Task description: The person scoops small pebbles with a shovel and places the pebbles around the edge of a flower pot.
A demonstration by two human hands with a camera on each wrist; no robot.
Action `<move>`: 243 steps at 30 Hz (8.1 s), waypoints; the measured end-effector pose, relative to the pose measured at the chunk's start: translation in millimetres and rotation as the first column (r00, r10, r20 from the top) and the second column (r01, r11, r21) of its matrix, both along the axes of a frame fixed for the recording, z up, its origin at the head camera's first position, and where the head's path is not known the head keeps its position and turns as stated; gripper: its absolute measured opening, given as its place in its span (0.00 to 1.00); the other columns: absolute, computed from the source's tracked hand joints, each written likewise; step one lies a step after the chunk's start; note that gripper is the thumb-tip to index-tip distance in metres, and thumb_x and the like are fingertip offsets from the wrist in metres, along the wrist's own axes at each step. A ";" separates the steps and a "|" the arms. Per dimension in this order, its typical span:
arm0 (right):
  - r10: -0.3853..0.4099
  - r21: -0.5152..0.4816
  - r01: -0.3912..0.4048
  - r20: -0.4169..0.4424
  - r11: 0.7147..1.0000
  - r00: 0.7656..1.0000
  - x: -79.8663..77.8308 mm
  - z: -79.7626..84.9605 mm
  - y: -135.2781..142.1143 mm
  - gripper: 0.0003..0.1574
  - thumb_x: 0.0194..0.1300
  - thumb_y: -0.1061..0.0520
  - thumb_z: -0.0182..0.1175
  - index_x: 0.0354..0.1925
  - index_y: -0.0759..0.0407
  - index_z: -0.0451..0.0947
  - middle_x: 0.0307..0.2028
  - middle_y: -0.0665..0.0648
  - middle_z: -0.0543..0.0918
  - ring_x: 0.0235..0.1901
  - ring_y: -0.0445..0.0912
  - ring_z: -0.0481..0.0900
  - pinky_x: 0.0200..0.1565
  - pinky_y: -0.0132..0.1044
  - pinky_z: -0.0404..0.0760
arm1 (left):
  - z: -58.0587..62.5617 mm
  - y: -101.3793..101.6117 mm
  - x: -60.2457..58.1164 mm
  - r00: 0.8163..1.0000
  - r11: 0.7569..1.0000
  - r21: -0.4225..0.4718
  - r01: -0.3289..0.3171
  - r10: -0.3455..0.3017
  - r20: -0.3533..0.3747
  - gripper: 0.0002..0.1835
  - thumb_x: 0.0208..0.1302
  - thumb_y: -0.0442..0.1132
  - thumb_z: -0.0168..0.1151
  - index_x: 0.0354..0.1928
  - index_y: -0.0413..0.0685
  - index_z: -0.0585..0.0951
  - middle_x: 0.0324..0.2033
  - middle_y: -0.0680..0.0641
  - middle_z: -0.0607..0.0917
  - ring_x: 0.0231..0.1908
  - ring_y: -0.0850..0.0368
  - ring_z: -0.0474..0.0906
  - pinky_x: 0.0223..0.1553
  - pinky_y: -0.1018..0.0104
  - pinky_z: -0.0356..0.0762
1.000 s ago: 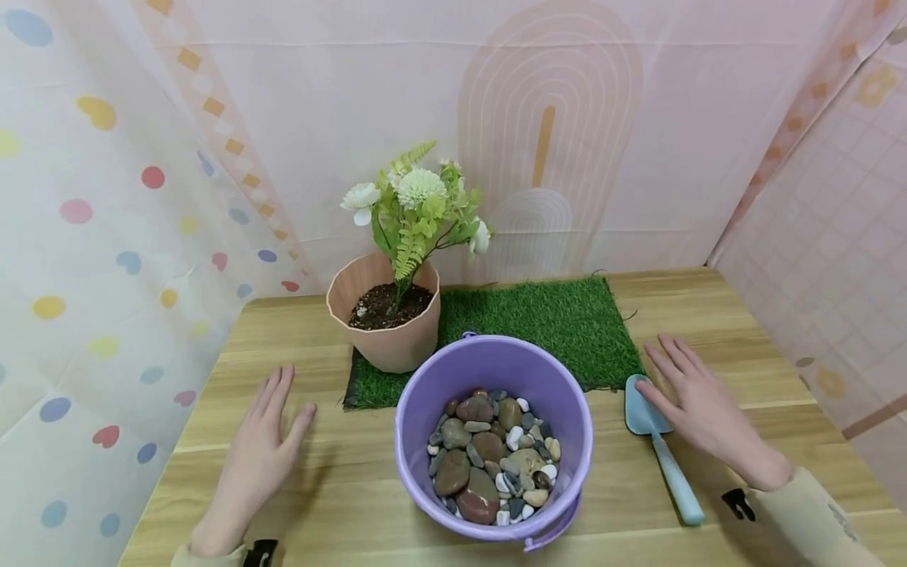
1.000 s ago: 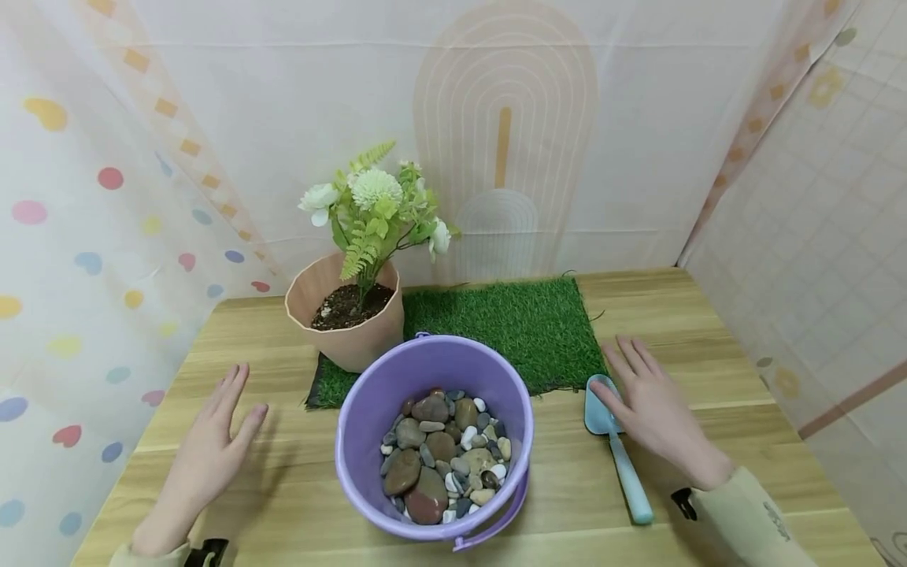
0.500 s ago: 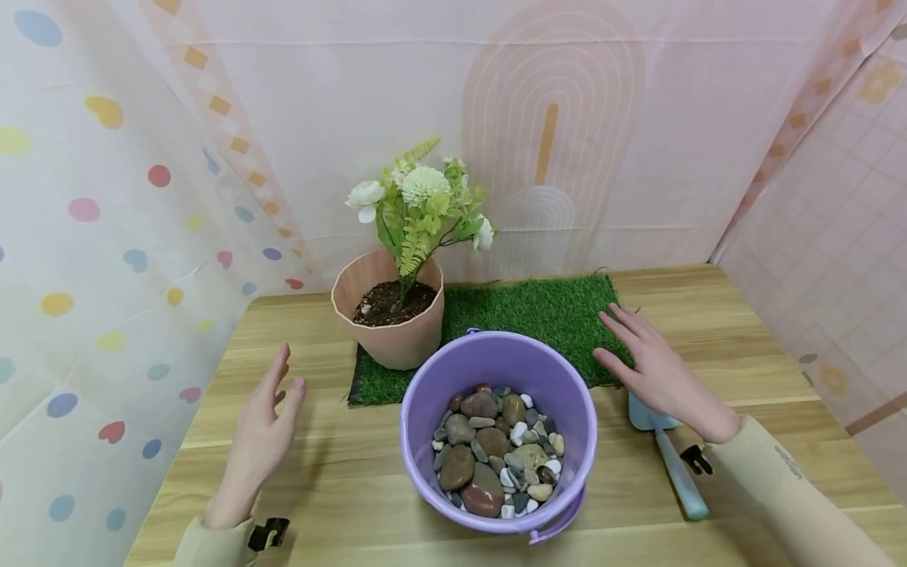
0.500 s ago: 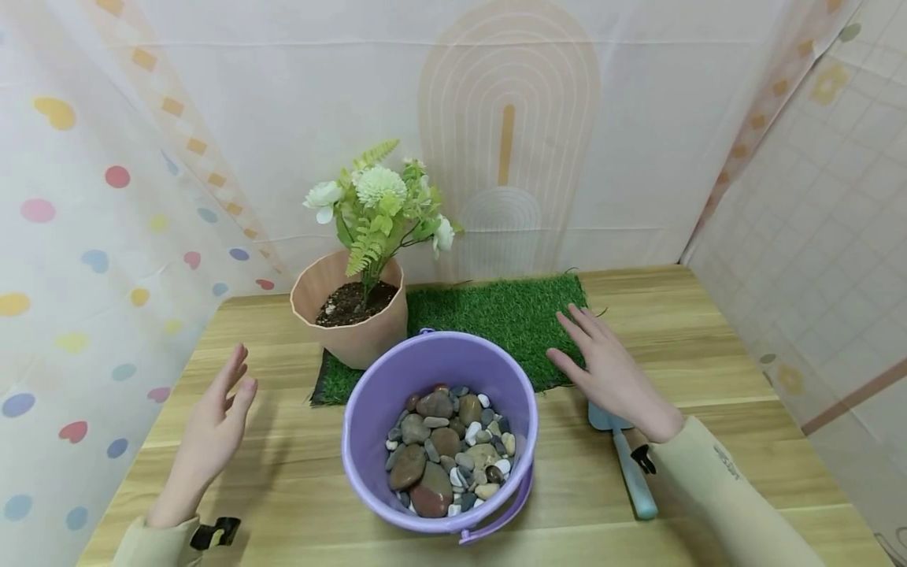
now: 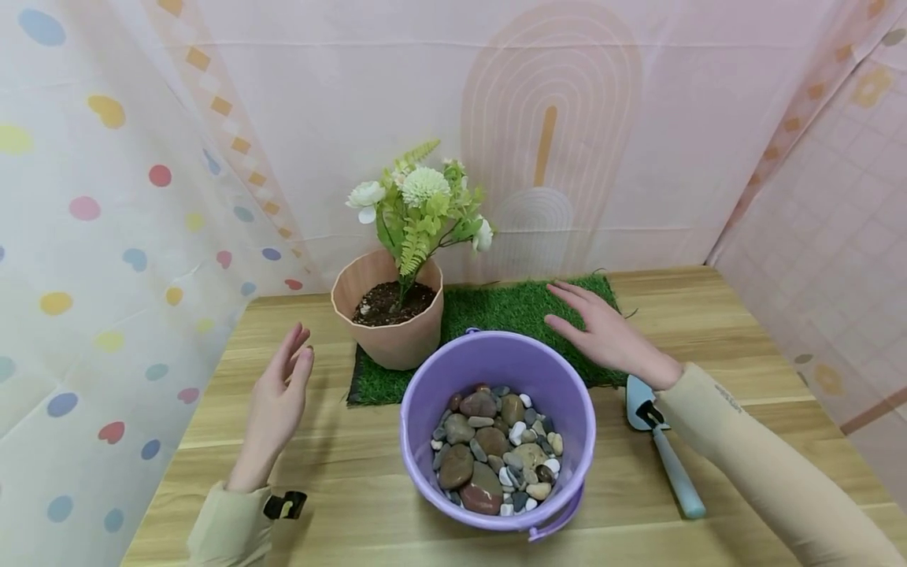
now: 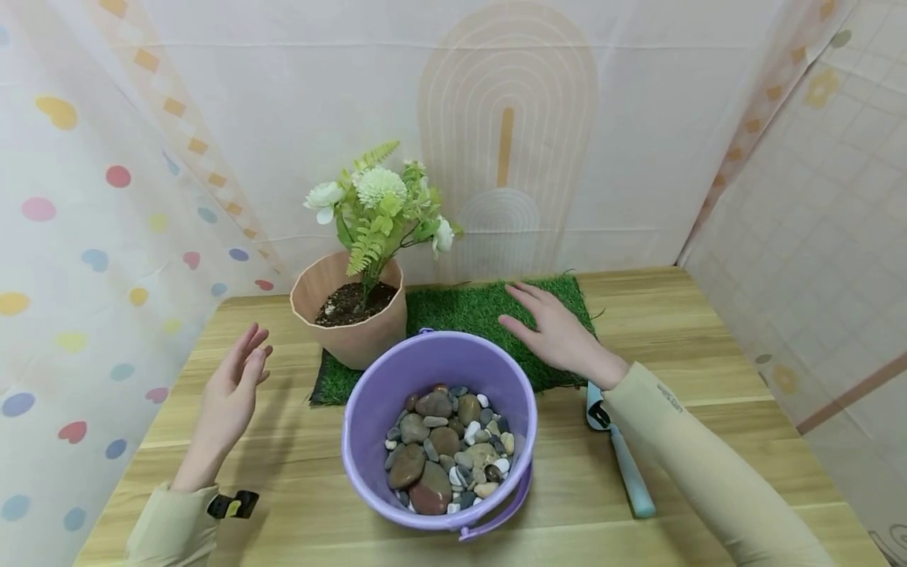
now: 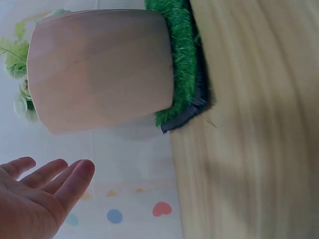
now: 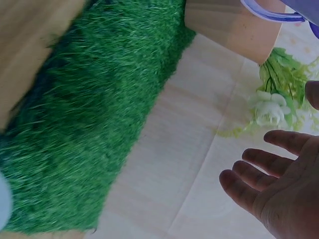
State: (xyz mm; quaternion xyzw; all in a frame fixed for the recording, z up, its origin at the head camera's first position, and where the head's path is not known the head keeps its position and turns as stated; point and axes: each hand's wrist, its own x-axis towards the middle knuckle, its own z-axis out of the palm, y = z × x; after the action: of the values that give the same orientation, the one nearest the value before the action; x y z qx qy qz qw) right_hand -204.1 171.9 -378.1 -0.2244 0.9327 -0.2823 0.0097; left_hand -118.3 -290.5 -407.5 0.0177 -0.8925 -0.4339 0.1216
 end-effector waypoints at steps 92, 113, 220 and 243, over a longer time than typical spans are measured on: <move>-0.023 -0.107 0.066 0.363 0.992 0.932 -82.0 68.9 -55.7 0.17 0.65 0.66 0.53 0.21 0.54 0.63 0.13 0.44 0.66 0.18 0.34 0.79 0.27 0.26 0.76 | 28.2 135.5 -121.6 0.960 0.859 0.493 0.140 -0.239 0.144 0.32 0.76 0.33 0.51 0.81 0.47 0.64 0.78 0.38 0.69 0.73 0.39 0.73 0.43 0.75 0.84; -0.021 -0.100 0.035 0.138 0.994 0.990 -65.9 26.6 -36.1 0.13 0.76 0.58 0.46 0.36 0.61 0.76 0.28 0.58 0.83 0.29 0.50 0.80 0.37 0.38 0.76 | 16.6 135.6 -116.2 0.937 0.894 0.372 0.248 -0.319 0.142 0.33 0.84 0.43 0.50 0.84 0.48 0.57 0.81 0.37 0.63 0.77 0.39 0.67 0.70 0.40 0.77; -0.334 0.084 0.343 -0.104 0.936 0.937 118.5 10.4 109.8 0.11 0.73 0.47 0.65 0.42 0.53 0.86 0.17 0.46 0.71 0.15 0.35 0.61 0.19 0.31 0.61 | 4.9 110.5 20.8 0.874 0.826 0.295 0.480 -0.479 -0.081 0.24 0.82 0.35 0.49 0.76 0.40 0.71 0.70 0.31 0.77 0.59 0.74 0.80 0.56 0.75 0.83; -0.009 0.182 0.058 -0.259 0.982 0.966 101.5 73.0 23.6 0.07 0.69 0.46 0.69 0.41 0.46 0.88 0.16 0.39 0.72 0.16 0.33 0.60 0.21 0.30 0.61 | 6.7 110.6 21.4 0.874 0.822 0.315 0.475 -0.482 -0.061 0.24 0.83 0.36 0.49 0.76 0.40 0.71 0.71 0.31 0.77 0.58 0.75 0.80 0.55 0.75 0.83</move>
State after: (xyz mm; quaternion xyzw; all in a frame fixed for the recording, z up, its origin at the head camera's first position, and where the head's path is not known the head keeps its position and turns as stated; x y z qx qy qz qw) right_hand -102.6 195.5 -305.1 -0.2414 0.9522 -0.1614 -0.0950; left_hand -96.9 -179.9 -400.8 -0.1826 -0.7872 -0.5890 -0.0053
